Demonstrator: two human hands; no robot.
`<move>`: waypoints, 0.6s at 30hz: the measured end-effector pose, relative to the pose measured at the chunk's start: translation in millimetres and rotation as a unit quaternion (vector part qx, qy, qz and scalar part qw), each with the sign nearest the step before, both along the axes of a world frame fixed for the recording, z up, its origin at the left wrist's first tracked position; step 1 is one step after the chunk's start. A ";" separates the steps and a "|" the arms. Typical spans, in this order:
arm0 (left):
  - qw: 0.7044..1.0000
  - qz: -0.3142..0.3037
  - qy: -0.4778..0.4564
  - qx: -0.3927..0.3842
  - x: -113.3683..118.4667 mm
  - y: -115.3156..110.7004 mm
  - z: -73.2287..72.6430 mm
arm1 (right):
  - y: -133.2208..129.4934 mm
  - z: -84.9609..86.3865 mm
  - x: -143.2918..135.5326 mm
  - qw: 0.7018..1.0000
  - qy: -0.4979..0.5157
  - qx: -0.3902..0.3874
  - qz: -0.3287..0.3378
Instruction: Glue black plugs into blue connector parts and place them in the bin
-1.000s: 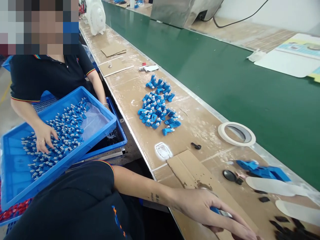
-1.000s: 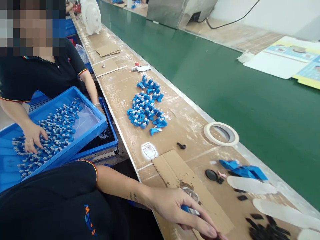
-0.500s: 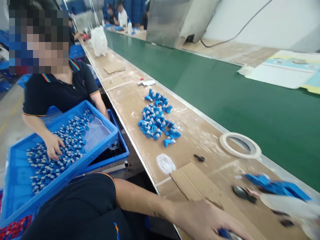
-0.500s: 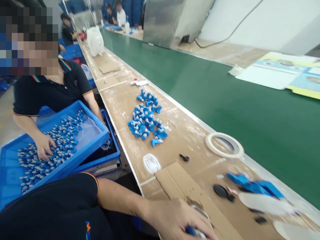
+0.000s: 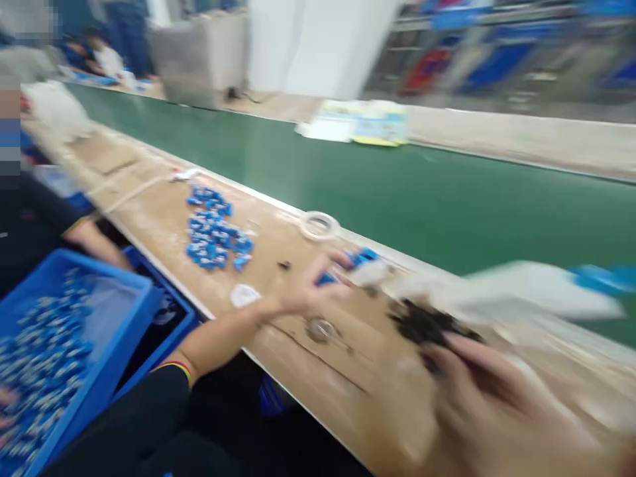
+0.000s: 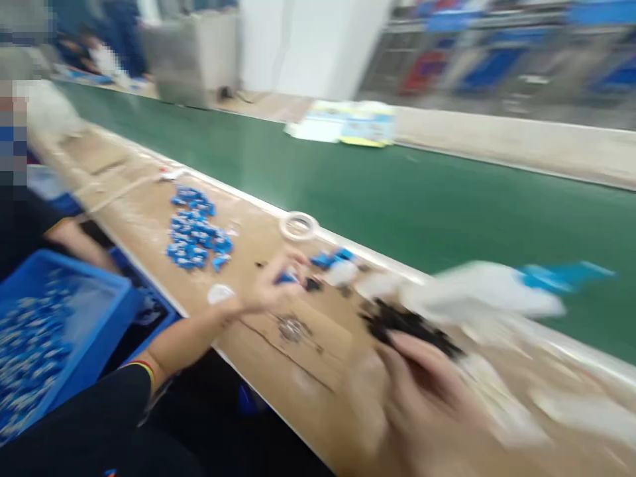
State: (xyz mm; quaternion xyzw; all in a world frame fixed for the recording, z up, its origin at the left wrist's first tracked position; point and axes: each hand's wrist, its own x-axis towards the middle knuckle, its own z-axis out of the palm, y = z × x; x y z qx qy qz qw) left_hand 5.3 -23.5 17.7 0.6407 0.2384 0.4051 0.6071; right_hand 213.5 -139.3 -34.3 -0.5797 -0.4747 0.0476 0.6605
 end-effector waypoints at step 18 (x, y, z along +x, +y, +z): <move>0.973 -0.121 -0.028 0.197 16.1 11.4 -37.2 | 12.4 10.9 -40.3 0.879 0.404 -0.095 0.233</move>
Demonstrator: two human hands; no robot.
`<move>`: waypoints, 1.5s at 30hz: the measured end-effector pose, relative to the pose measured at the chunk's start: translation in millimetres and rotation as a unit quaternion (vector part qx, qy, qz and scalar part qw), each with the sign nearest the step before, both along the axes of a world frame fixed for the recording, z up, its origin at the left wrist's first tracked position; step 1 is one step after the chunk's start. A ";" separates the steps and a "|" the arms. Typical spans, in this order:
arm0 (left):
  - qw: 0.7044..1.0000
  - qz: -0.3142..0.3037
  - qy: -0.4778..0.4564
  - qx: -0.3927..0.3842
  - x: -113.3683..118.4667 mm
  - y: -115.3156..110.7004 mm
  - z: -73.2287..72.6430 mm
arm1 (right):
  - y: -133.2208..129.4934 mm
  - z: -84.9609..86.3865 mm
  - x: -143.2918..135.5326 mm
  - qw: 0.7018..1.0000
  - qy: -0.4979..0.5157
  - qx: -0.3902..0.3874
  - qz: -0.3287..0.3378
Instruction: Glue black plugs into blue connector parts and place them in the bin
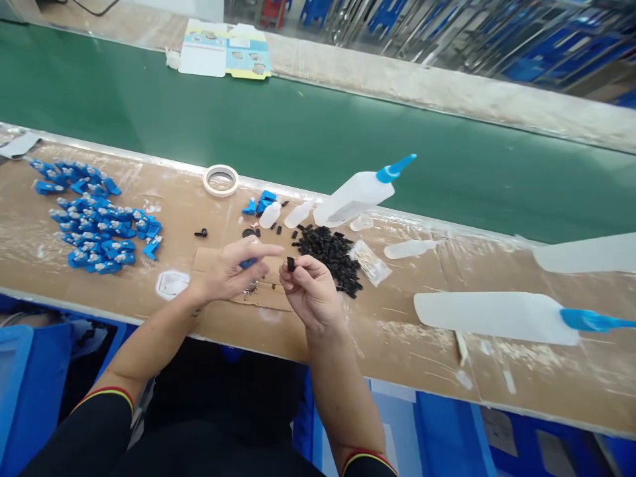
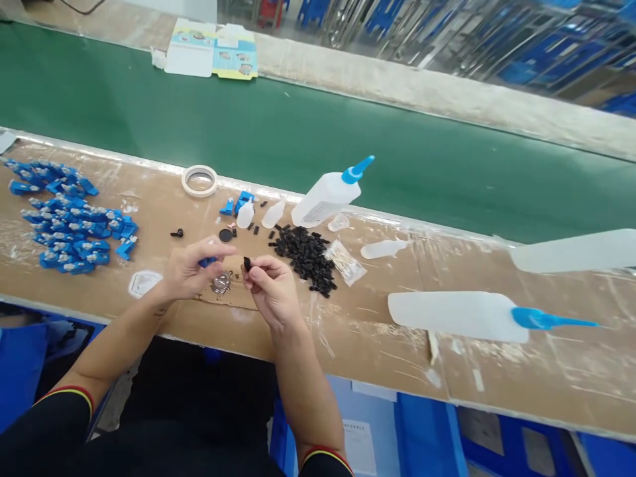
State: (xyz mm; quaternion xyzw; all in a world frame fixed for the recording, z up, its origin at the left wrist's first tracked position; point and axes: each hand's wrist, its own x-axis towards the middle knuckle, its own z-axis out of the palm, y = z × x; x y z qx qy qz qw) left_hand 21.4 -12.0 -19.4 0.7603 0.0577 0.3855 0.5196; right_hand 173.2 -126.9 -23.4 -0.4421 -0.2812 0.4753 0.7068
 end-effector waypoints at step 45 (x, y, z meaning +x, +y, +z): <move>0.952 -0.079 0.082 -0.284 -5.9 14.7 8.8 | 11.8 12.2 4.8 0.948 -0.288 0.111 -0.080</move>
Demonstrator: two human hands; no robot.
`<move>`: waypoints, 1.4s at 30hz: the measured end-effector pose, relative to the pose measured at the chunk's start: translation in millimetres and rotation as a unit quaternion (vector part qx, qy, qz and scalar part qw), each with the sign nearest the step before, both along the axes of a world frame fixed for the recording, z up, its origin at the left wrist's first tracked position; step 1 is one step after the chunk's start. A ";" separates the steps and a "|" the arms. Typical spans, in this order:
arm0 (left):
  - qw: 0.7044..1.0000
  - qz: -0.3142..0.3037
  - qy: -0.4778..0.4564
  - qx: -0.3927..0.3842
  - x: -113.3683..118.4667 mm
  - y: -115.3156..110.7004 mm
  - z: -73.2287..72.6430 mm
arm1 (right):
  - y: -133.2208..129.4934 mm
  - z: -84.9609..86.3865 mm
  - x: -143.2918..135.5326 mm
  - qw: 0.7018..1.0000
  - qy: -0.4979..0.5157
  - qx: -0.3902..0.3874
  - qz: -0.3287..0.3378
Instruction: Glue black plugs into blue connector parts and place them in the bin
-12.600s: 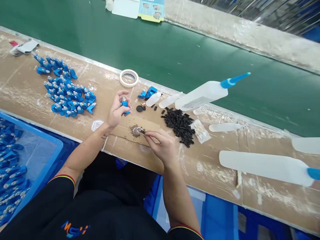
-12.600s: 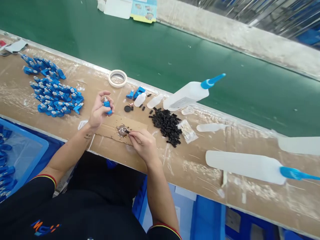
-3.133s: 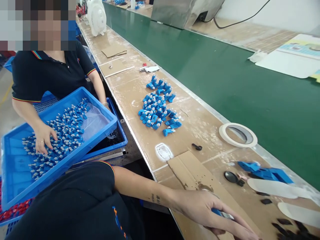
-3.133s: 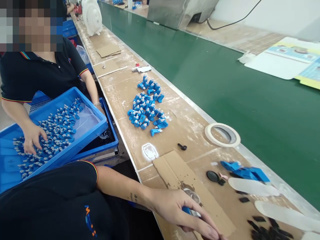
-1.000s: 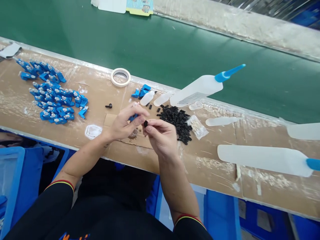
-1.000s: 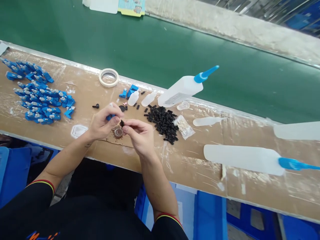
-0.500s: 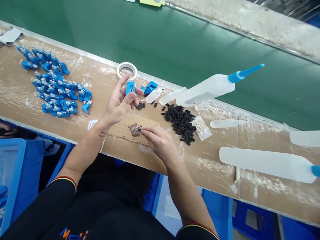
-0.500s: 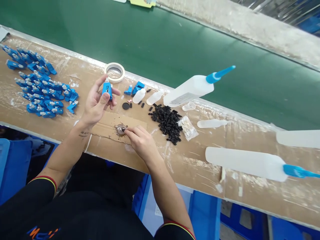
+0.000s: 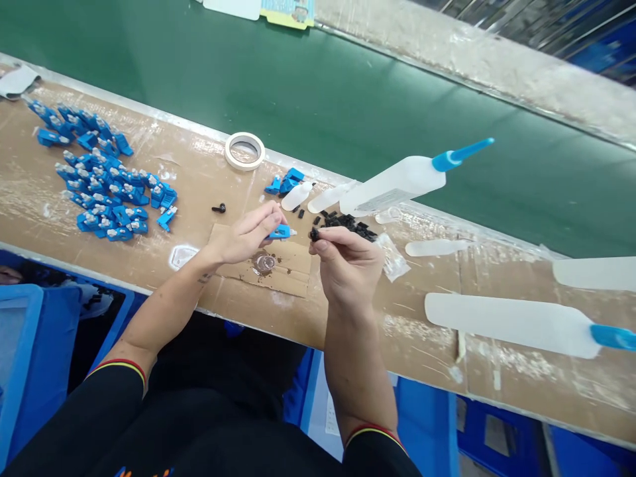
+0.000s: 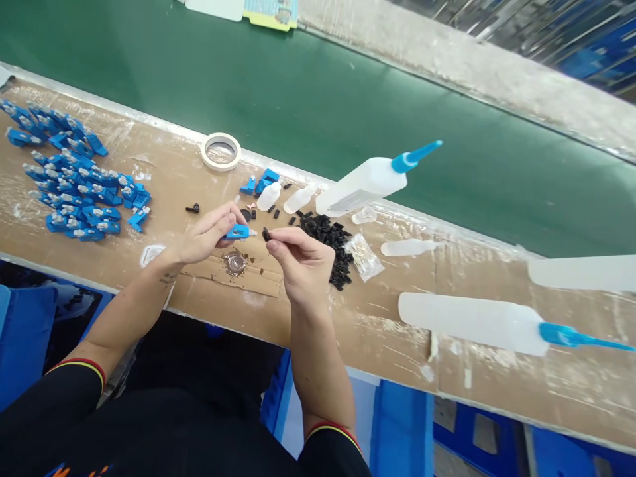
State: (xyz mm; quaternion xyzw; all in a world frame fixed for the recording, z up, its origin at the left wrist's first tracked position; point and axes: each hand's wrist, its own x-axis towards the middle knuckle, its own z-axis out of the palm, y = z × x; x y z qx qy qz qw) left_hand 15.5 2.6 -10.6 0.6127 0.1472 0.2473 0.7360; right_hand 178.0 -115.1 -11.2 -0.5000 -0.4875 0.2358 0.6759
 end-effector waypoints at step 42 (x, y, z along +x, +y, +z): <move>0.729 -0.100 -0.110 0.668 4.0 -59.0 8.4 | -99.3 -19.9 -39.7 0.942 0.303 -0.107 0.097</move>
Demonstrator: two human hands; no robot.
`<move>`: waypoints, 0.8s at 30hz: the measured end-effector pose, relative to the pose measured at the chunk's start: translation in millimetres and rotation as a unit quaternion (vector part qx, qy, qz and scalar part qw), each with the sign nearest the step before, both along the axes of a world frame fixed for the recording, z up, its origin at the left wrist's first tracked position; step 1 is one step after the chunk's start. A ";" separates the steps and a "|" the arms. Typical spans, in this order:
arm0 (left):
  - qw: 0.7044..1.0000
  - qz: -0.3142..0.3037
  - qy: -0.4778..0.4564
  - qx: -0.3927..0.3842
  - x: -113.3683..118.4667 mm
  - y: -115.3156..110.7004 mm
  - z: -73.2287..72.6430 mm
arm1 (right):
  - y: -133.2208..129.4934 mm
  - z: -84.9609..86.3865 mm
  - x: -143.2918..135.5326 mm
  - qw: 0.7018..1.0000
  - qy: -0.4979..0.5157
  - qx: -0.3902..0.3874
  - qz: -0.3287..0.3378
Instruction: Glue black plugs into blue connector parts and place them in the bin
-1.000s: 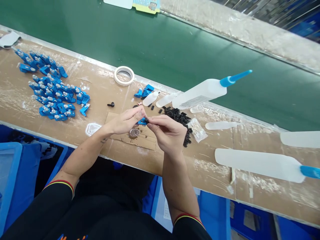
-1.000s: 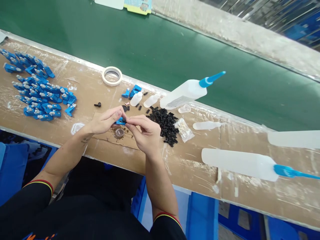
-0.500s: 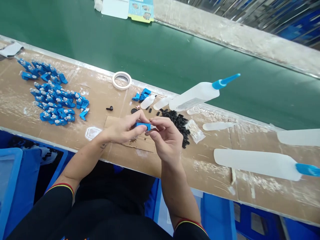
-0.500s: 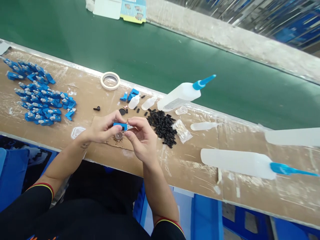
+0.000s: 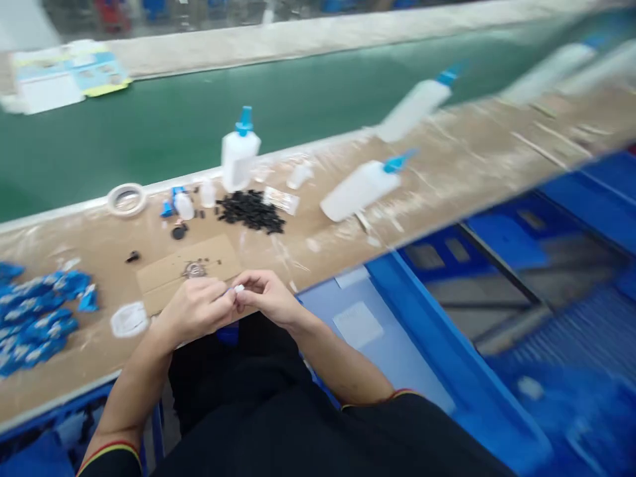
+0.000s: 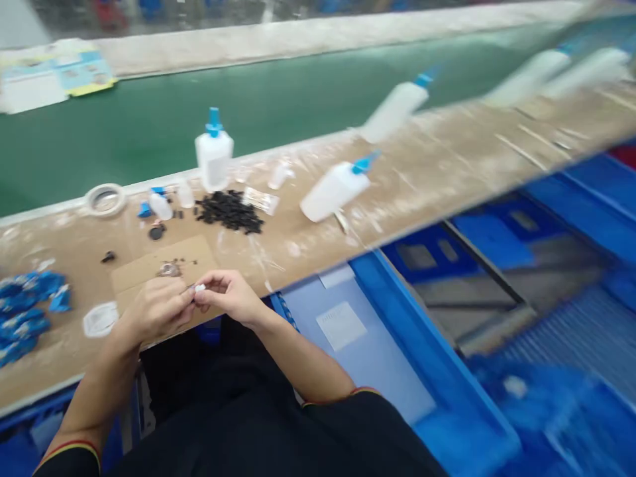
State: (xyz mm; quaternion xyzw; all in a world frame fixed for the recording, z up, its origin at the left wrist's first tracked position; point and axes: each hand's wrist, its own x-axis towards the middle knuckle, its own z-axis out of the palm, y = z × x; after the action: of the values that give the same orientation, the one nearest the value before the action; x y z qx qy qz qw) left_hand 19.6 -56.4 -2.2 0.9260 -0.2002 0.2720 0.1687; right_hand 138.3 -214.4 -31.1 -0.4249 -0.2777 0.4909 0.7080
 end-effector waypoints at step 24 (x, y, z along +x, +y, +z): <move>0.955 0.014 0.253 -0.157 3.9 -109.4 -67.3 | -308.2 -197.2 -19.1 0.761 -0.287 -0.488 -0.315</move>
State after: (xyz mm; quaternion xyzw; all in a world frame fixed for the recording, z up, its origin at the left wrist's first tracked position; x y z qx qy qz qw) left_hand 23.5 -165.8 -69.5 0.9292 -0.0926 0.0594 0.3528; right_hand 119.3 -522.6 -228.3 -0.8977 -0.0408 0.1642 0.4068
